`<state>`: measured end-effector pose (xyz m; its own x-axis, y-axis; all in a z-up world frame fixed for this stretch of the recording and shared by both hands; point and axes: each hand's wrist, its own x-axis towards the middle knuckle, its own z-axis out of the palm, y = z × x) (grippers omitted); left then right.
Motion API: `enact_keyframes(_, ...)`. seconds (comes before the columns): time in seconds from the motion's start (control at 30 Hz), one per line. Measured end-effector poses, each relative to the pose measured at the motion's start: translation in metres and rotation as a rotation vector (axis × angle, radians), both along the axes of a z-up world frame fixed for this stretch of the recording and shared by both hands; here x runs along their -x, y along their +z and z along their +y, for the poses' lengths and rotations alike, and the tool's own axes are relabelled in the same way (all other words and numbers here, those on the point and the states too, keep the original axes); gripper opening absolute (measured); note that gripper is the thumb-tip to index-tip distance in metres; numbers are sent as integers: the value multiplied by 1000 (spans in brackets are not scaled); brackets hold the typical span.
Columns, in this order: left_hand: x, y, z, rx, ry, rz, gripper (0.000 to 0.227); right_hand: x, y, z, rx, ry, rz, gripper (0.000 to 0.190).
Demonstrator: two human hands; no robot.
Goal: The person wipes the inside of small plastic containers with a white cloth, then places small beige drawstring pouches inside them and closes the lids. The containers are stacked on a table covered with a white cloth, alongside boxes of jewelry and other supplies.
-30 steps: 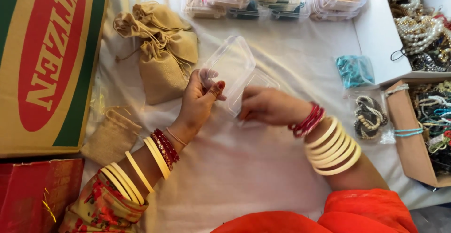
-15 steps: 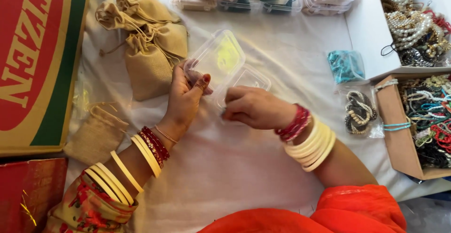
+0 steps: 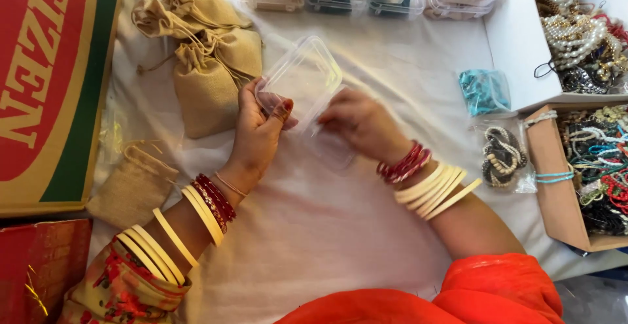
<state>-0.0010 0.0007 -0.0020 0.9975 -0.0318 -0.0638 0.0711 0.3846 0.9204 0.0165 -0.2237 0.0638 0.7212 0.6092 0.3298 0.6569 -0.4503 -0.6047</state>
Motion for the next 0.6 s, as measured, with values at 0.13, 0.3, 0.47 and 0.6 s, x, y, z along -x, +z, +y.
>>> enact_keyframes(0.13,7,13,-1,-20,26,-41,62,14,22,6,97,167,5,16)
enact_keyframes(0.3,11,15,-2,-419,155,-205,51,-19,18,-45,256,0,245,14)
enact_keyframes(0.47,12,14,2,-834,255,-434,52,-21,-10,-24,127,-269,-103,13)
enact_keyframes(0.6,10,12,6,-858,213,-416,51,4,-2,7,-9,1,-28,13)
